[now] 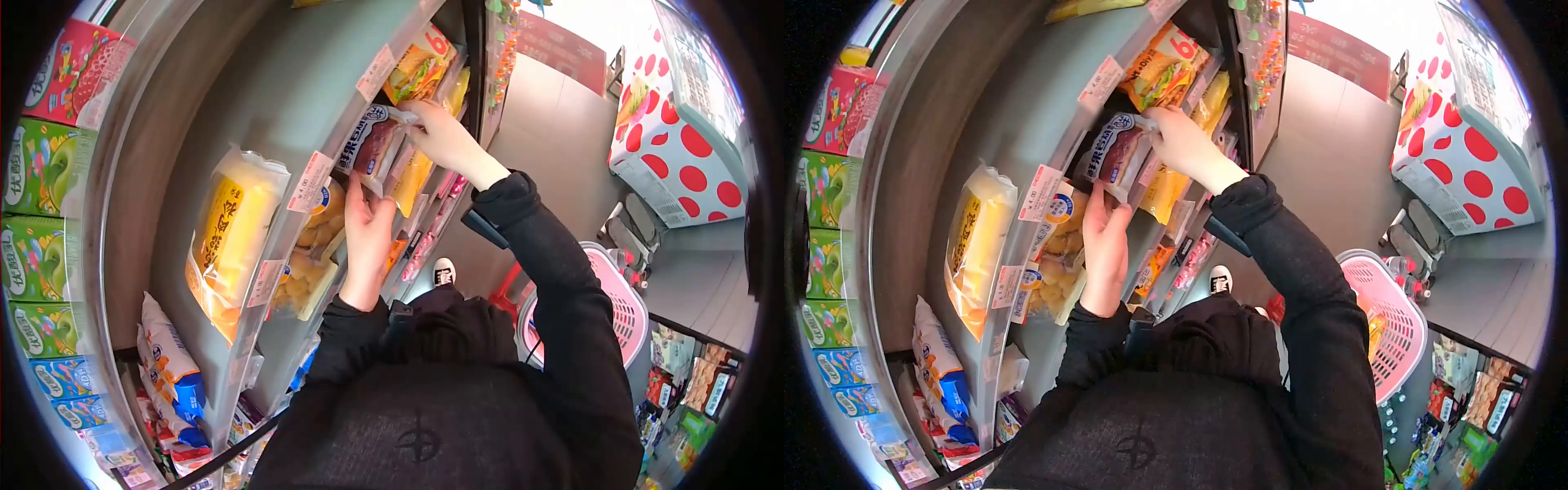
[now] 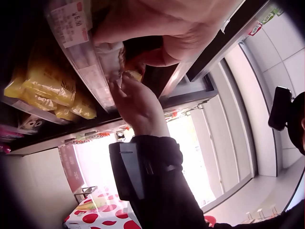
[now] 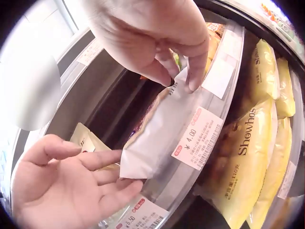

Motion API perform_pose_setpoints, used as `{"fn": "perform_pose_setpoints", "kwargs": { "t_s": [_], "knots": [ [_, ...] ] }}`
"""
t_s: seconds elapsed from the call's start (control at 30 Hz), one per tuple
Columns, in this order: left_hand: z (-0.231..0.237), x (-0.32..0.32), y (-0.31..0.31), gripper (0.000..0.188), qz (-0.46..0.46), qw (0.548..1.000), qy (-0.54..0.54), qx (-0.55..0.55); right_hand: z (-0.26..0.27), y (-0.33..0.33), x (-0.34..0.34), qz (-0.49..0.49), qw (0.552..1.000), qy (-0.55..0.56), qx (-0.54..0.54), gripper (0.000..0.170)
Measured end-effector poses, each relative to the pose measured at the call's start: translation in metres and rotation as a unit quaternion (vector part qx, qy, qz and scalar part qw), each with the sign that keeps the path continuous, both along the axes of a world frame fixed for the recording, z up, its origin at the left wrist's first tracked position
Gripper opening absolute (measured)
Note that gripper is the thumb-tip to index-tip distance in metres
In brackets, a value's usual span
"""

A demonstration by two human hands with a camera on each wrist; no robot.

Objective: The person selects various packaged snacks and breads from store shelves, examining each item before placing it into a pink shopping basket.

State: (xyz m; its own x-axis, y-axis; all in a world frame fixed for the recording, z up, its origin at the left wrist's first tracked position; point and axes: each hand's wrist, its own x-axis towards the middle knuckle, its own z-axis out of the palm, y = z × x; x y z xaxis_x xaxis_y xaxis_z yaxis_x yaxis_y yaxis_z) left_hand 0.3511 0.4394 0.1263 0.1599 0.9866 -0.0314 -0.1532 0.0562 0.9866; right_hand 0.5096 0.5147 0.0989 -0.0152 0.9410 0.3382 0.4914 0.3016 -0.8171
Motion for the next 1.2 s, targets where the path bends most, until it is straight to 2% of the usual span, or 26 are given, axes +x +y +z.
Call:
{"fn": "perform_pose_setpoints", "kwargs": {
  "t_s": [0.07,0.13,0.2,0.33,0.37,0.4,0.5,0.6,0.63,0.67,0.73,0.8,0.83,0.9,0.93,1.0,1.07,1.13,1.2],
  "knots": [
    [-0.008,-0.002,0.002,0.06,0.015,1.0,0.02,-0.014,0.001,-0.009,0.003,0.009,1.0,-0.002,0.011,0.034],
    [-0.018,-0.004,0.005,0.059,0.015,0.999,0.042,-0.006,-0.003,-0.018,0.006,0.003,0.996,-0.031,0.087,0.035],
    [-0.028,-0.006,0.006,0.059,0.024,0.993,0.11,0.04,-0.003,-0.034,0.013,-0.004,0.995,-0.039,0.094,0.034],
    [-0.042,-0.005,0.001,0.06,0.015,0.986,0.136,0.096,0.001,-0.098,0.041,0.043,0.998,0.032,-0.021,0.027],
    [-0.042,-0.002,-0.004,0.061,0.035,0.968,0.203,0.141,0.003,-0.12,0.051,0.07,0.991,0.083,-0.072,0.025],
    [-0.043,0.001,-0.008,0.061,0.055,0.944,0.269,0.184,-0.008,-0.139,0.063,0.051,0.994,0.055,-0.086,0.023],
    [-0.047,0.006,-0.022,0.061,0.056,0.926,0.312,0.205,-0.019,-0.211,0.098,0.003,0.979,0.103,-0.175,0.023],
    [-0.051,0.007,-0.033,0.064,0.039,0.896,0.363,0.253,-0.07,-0.288,0.137,-0.123,0.944,0.212,-0.222,0.021],
    [-0.057,0.005,-0.032,0.064,0.029,0.907,0.351,0.233,-0.086,-0.315,0.15,-0.164,0.936,0.204,-0.234,0.022],
    [-0.052,0.008,-0.038,0.064,0.008,0.936,0.291,0.197,-0.1,-0.344,0.163,-0.208,0.926,0.195,-0.249,0.022],
    [-0.047,0.019,-0.052,0.056,-0.013,0.944,0.274,0.186,-0.125,-0.402,0.187,-0.273,0.907,0.172,-0.27,0.023],
    [-0.042,0.037,-0.076,0.042,-0.055,0.978,0.166,0.111,-0.146,-0.457,0.205,-0.354,0.878,0.185,-0.261,0.025],
    [-0.044,0.044,-0.088,0.038,-0.11,0.976,0.164,0.09,-0.152,-0.48,0.211,-0.372,0.869,0.183,-0.27,0.025],
    [-0.059,0.057,-0.108,0.028,-0.209,0.961,0.17,0.067,-0.166,-0.514,0.218,-0.43,0.793,0.256,-0.347,0.028],
    [-0.069,0.067,-0.124,0.024,-0.252,0.955,0.143,0.065,-0.18,-0.528,0.221,-0.433,0.79,0.256,-0.35,0.028],
    [-0.087,0.084,-0.154,0.021,-0.333,0.928,0.162,0.05,-0.206,-0.548,0.227,-0.443,0.743,0.283,-0.414,0.032],
    [-0.104,0.101,-0.182,0.021,-0.383,0.91,0.158,-0.02,-0.217,-0.548,0.224,-0.428,0.748,0.257,-0.438,0.032],
    [-0.118,0.114,-0.209,0.02,-0.41,0.897,0.148,-0.072,-0.236,-0.539,0.221,-0.37,0.739,0.31,-0.47,0.031],
    [-0.131,0.123,-0.226,0.021,-0.443,0.878,0.173,-0.052,-0.257,-0.519,0.214,-0.359,0.74,0.309,-0.477,0.029]
  ]
}}
